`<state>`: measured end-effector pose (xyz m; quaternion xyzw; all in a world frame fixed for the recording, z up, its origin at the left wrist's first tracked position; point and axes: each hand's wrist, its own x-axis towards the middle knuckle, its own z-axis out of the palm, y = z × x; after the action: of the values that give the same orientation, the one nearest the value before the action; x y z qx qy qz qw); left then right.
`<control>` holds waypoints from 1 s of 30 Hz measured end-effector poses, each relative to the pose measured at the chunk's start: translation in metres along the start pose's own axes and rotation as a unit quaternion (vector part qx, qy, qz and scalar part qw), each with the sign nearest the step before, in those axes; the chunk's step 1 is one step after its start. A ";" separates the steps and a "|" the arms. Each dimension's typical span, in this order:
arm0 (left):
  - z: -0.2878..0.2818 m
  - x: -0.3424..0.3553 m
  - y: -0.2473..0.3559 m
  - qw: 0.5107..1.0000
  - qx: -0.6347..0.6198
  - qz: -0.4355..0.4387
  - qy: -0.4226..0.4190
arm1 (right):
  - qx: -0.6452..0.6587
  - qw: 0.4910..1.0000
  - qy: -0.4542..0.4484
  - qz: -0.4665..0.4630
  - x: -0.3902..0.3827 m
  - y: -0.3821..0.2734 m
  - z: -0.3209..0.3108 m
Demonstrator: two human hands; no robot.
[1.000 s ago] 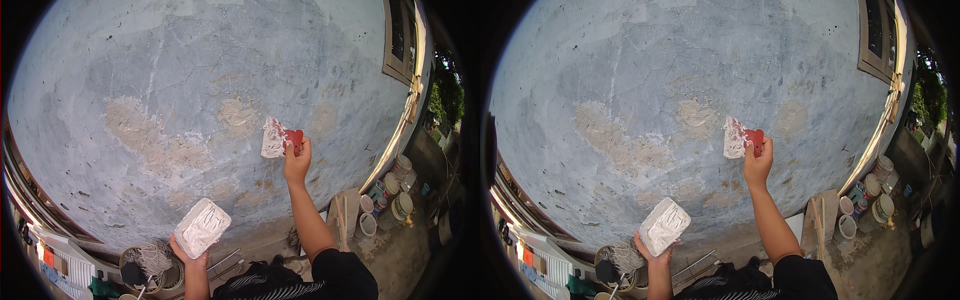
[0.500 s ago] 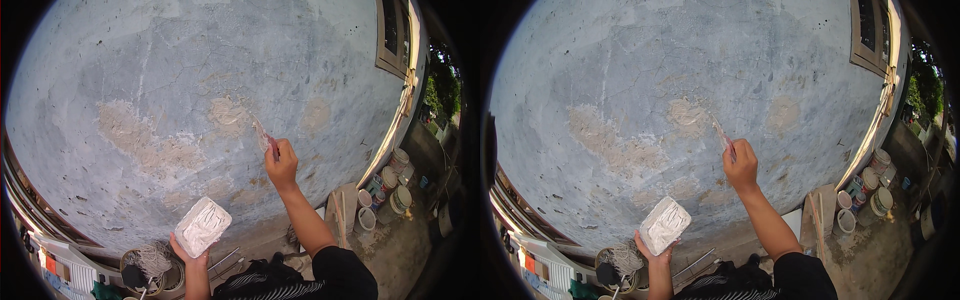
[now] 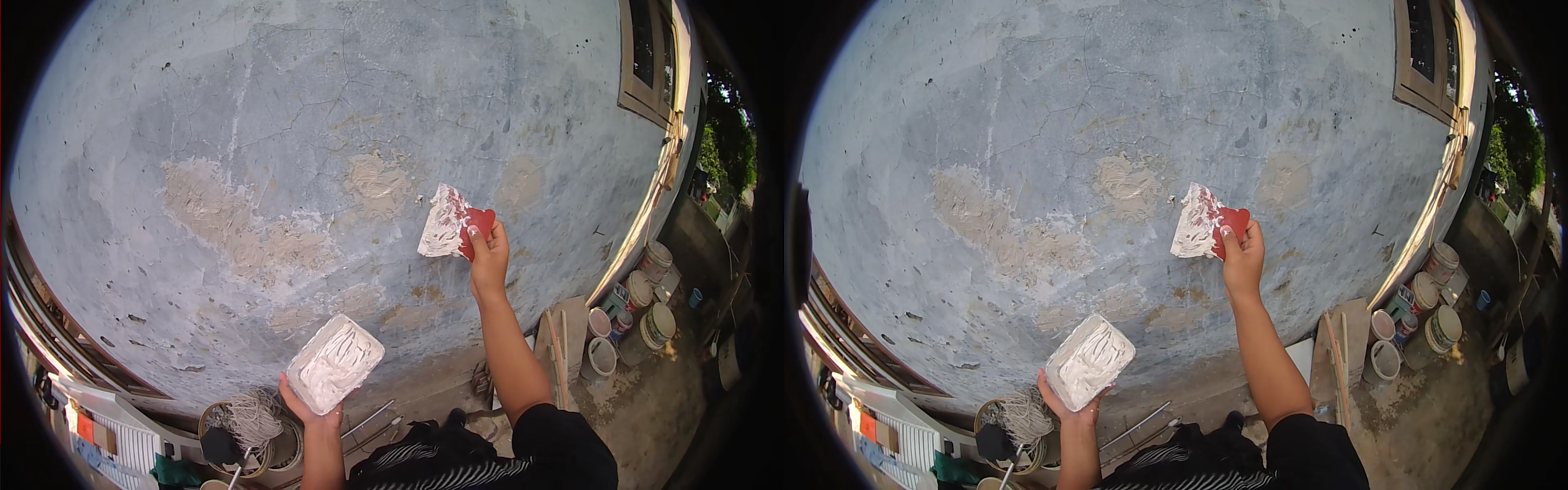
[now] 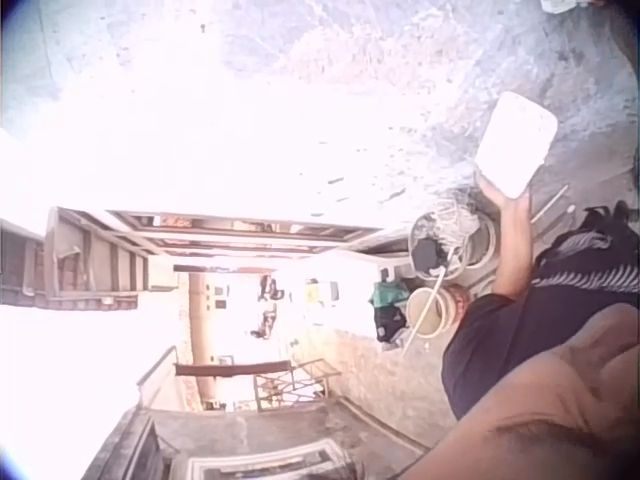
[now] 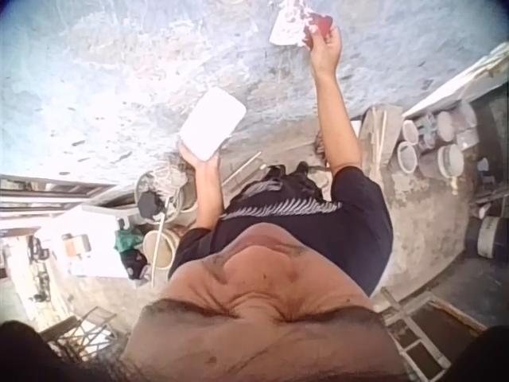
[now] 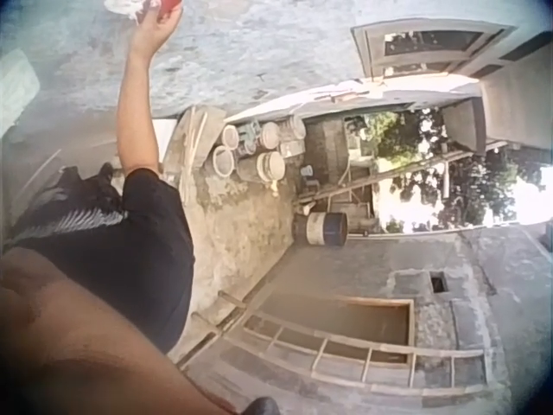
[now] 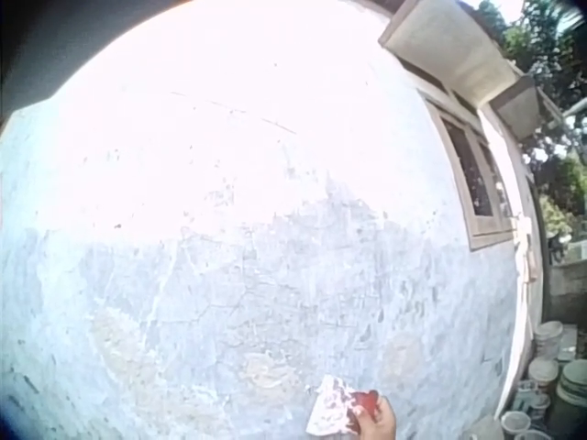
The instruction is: Using a putty knife and wall filler to patch holes and cracks in a wall.
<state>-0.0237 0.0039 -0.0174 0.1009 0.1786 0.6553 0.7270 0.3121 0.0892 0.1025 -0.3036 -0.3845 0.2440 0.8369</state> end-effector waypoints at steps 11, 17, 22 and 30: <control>0.016 0.001 -0.009 0.999 0.046 -0.006 0.006 | -0.034 0.993 -0.076 -0.087 -0.002 -0.028 0.014; 0.014 0.010 -0.007 0.998 0.064 -0.009 -0.021 | -0.063 0.983 -0.134 -0.109 -0.020 -0.043 0.023; 0.026 0.004 -0.010 0.997 0.070 -0.005 -0.030 | -0.131 0.974 -0.122 -0.137 -0.017 -0.042 0.031; 0.005 0.017 -0.018 0.998 0.053 -0.015 -0.017 | -0.390 0.776 -0.110 -0.484 -0.013 -0.022 0.096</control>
<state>-0.0036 0.0188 -0.0218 0.1475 0.2024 0.6324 0.7330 0.2320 0.0960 0.1614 -0.3489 -0.6324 -0.3318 0.6068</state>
